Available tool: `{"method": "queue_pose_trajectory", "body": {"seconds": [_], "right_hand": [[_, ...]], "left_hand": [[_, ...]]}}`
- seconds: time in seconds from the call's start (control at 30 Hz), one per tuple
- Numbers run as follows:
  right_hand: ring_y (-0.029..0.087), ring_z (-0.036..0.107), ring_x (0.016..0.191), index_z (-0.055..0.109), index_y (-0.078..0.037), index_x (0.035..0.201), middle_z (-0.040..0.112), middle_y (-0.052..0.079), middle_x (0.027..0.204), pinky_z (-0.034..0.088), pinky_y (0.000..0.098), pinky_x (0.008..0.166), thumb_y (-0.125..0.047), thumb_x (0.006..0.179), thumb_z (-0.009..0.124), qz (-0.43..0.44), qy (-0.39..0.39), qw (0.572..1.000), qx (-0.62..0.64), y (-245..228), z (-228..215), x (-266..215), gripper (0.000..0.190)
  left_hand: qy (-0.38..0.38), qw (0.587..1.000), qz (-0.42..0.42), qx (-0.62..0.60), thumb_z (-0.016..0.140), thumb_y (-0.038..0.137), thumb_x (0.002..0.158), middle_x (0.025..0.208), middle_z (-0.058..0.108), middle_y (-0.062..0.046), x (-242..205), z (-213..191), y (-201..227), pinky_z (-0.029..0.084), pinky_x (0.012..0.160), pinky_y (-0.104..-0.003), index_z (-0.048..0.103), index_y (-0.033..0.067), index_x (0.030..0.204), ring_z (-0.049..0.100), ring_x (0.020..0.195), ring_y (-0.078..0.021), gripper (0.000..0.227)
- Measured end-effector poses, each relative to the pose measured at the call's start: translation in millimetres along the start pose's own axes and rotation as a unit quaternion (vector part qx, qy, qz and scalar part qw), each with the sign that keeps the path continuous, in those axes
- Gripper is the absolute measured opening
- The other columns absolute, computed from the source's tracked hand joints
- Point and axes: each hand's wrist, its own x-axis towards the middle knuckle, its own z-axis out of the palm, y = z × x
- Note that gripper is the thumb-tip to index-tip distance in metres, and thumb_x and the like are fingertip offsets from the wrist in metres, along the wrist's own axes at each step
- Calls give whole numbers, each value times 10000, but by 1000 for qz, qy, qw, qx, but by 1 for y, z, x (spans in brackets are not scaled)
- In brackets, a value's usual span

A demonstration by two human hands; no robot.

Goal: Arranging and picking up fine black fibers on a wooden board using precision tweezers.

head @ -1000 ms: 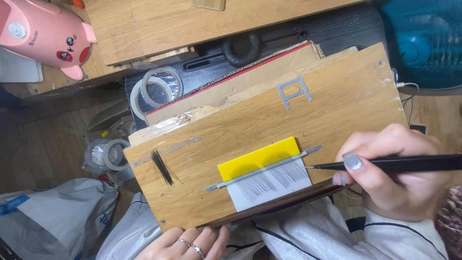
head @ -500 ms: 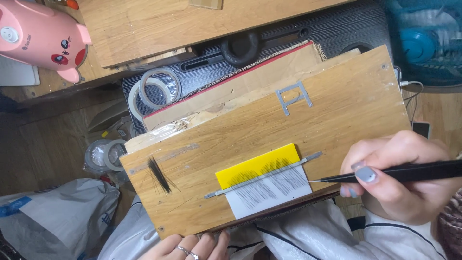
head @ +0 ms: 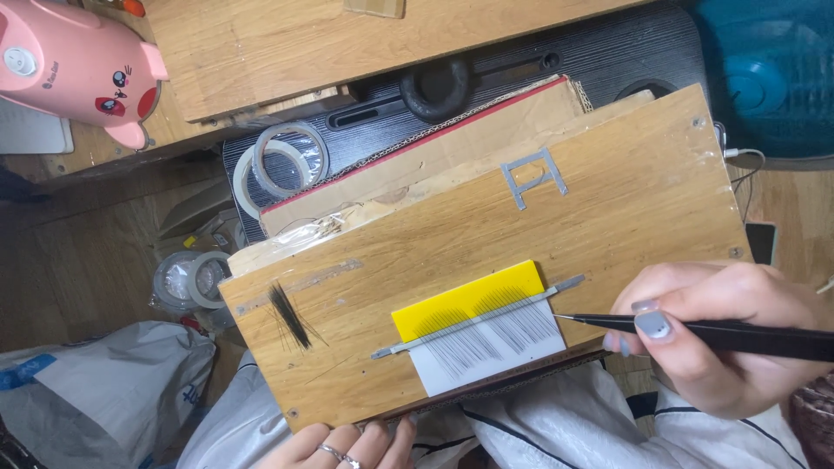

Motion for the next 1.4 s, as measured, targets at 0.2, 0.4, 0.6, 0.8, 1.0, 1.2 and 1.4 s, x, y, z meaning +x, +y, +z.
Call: {"method": "queue_pose_trajectory", "body": {"seconds": [0.2,0.4,0.6,0.8,1.0,1.2,1.4], "right_hand": [[47,835,626,783,-162,715,822,-62,833,646,153,590,-345,955,459,24,-13,999,-30,1,2,-1,443],[46,801,600,770,-160,658,812,-69,781,618,155,599,-322,964,439,31,8,999,-44,-5,8,0,479],[51,783,584,744,-155,628,794,-68,741,612,170,574,-313,957,449,15,24,998,-54,-7,9,1,469],[50,771,586,733,-161,627,781,-80,744,606,173,575,-324,960,442,7,19,998,-51,-4,10,0,472],[51,750,547,711,-153,585,774,-81,698,578,162,554,-296,950,448,14,53,997,-53,-13,13,4,472],[55,761,576,719,-158,618,779,-79,728,597,169,579,-312,959,440,1,25,999,-47,-3,11,0,467],[43,757,558,741,-191,624,772,-109,741,577,159,542,-328,949,449,-3,17,998,-53,2,10,0,459]], "left_hand": [[2,1000,6,22,620,198,1017,717,598,95,1,0,-1,371,422,-219,694,148,1109,526,506,-72,128],[-21,1000,4,-3,650,169,1003,822,680,69,-5,4,1,454,470,-205,690,139,1156,629,604,-90,162],[-5,1000,9,19,632,178,1012,801,661,82,-3,4,-1,444,471,-200,688,144,1141,607,590,-77,145],[-3,999,11,32,631,166,1006,758,625,92,-1,2,-1,413,444,-203,687,151,1132,567,546,-71,138],[-25,1000,13,1,642,181,1012,734,623,72,-3,2,-1,416,431,-224,695,135,1141,571,531,-88,147],[-5,1000,7,27,616,174,1010,747,609,94,-2,3,0,398,437,-217,683,149,1146,555,541,-75,153],[-21,997,59,43,635,233,999,748,527,88,-9,8,-2,359,418,-229,614,176,1225,474,499,-91,234]]}}
